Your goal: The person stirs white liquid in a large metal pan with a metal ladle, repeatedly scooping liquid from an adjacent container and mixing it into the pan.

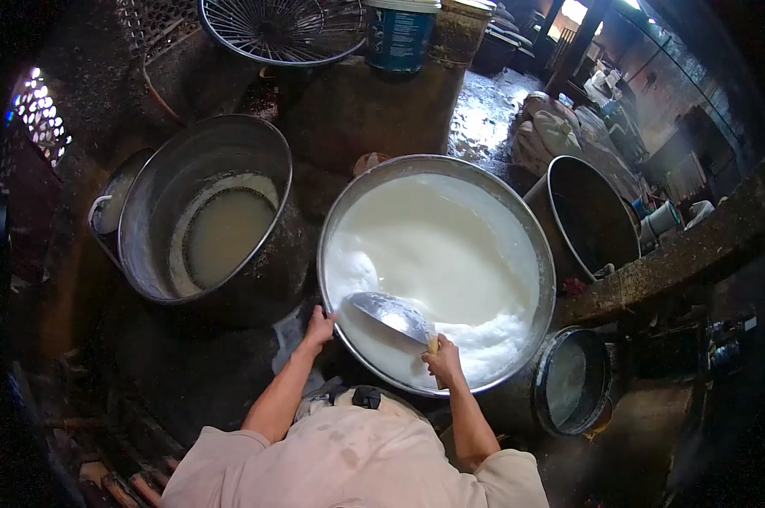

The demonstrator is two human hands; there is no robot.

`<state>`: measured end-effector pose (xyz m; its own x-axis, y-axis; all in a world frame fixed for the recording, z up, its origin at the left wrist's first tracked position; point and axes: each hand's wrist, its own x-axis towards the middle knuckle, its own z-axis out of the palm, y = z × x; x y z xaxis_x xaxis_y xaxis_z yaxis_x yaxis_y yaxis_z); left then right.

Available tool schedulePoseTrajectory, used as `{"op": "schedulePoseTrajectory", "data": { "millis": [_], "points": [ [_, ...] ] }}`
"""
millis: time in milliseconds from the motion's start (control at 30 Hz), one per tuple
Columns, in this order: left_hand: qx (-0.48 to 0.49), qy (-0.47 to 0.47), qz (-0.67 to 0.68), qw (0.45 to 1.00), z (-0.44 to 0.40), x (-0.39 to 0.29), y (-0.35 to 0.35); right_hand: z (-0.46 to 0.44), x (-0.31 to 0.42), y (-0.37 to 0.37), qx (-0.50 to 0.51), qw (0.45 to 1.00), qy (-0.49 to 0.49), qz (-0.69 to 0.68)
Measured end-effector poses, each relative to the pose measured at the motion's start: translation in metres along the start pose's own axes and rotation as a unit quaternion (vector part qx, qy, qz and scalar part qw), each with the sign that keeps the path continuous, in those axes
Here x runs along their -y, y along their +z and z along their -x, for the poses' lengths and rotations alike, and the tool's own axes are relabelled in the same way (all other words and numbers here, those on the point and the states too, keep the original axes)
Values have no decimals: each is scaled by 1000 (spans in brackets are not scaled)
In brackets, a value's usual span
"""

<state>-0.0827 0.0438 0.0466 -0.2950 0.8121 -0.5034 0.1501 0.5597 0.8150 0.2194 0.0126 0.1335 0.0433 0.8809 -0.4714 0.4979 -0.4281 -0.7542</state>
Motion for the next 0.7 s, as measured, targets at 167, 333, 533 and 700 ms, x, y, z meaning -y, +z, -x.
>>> {"op": "schedulePoseTrajectory", "data": {
  "millis": [167,333,533,700],
  "points": [
    [-1,86,-54,995,0,2,-4,-5,59,-26,48,994,-29,-95],
    [7,42,-82,996,8,-12,-8,-36,175,-37,-28,979,-151,136],
    [22,-1,-71,997,13,-20,-10,-143,193,10,-109,955,-135,240],
    [9,15,-106,994,9,-19,-5,-166,148,13,-37,947,-44,317]
  ]
}}
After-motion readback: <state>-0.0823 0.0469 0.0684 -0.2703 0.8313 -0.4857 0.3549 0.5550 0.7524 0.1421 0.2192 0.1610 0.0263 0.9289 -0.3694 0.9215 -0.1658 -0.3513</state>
